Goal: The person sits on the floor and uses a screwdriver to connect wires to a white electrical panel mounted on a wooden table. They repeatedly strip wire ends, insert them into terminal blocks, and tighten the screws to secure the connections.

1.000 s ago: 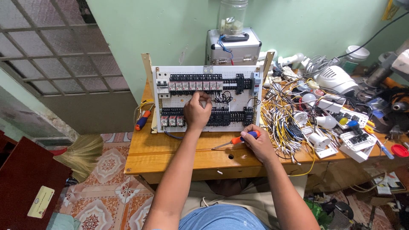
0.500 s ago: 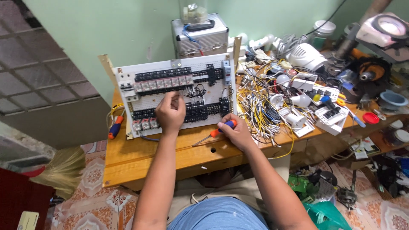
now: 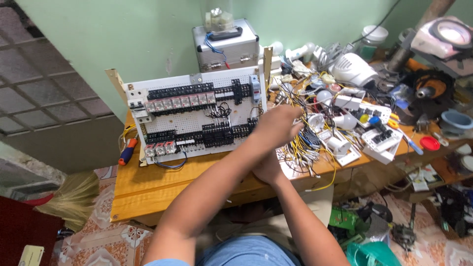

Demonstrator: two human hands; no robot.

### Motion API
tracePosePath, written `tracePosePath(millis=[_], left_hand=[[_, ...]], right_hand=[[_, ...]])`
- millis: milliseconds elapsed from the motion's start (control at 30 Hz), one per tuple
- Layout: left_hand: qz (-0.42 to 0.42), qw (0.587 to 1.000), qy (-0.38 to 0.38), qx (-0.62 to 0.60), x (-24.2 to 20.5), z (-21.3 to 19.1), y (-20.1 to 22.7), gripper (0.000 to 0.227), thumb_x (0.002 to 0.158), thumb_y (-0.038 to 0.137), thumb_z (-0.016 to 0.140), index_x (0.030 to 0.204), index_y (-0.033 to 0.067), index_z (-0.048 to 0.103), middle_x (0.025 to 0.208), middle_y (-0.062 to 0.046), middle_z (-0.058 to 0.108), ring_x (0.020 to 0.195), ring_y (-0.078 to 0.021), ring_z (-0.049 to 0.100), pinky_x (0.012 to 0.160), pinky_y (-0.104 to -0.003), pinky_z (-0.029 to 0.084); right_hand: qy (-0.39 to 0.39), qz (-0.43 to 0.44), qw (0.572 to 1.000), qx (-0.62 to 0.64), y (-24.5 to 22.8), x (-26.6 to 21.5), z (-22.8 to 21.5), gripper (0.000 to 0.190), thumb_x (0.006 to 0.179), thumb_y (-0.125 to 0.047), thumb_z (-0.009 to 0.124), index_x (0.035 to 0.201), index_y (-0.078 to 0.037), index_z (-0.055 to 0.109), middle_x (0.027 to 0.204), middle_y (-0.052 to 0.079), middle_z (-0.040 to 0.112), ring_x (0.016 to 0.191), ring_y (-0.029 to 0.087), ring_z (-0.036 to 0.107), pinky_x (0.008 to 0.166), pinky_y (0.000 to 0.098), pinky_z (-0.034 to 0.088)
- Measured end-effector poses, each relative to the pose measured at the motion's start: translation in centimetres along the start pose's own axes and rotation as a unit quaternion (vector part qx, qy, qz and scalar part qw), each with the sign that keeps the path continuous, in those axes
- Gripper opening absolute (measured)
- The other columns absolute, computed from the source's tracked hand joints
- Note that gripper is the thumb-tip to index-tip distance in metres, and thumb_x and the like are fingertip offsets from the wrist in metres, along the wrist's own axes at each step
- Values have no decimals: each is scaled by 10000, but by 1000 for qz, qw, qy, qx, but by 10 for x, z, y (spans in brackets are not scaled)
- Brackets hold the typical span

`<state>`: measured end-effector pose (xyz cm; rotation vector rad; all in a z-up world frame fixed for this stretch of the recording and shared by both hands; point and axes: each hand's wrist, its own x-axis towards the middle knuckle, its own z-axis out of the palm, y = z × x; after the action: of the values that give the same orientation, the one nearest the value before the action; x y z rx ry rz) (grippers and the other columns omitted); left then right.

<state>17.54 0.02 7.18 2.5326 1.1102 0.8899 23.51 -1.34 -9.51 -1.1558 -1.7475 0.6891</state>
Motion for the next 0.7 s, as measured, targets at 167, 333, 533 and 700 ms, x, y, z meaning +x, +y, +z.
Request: tracePosePath(millis=[167,333,533,700], left_hand=[[-117,976,-128,134,46,108,-46,245,963,183,608,1107,45,751,954,-192,726,981,-437,754,799,-631,599],[-176,965,-155,113,56,135,-73,239,941,117,572,997,38,791,968,-201,767,1023,-449,751,820,-678,566],[-226,957,-160,82,50,112,-60,217,915,92,636,1044,-15,775,1058,-225,759,1100,-464,720,845,-676,556],[-242,959,-129,66,47,113,-63,223,865,109,667,1018,-5,784,1001,-228,763,1073,-465,733,843,-648,572]], right_hand=[[-24,-46,999,-4,7,-3,-4,95,804,-145,730,807,-71,670,614,166,637,589,331,638,585,392,498],[-39,-76,996,-7,10,3,-7,110,804,-149,737,817,-57,678,647,185,644,631,355,641,622,413,498],[-46,-89,995,-3,14,1,-9,132,804,-154,747,831,-38,689,691,210,652,687,387,645,672,442,497],[-42,-94,995,-4,15,-1,-11,156,803,-159,756,844,-19,700,734,235,661,743,419,650,722,471,497]])
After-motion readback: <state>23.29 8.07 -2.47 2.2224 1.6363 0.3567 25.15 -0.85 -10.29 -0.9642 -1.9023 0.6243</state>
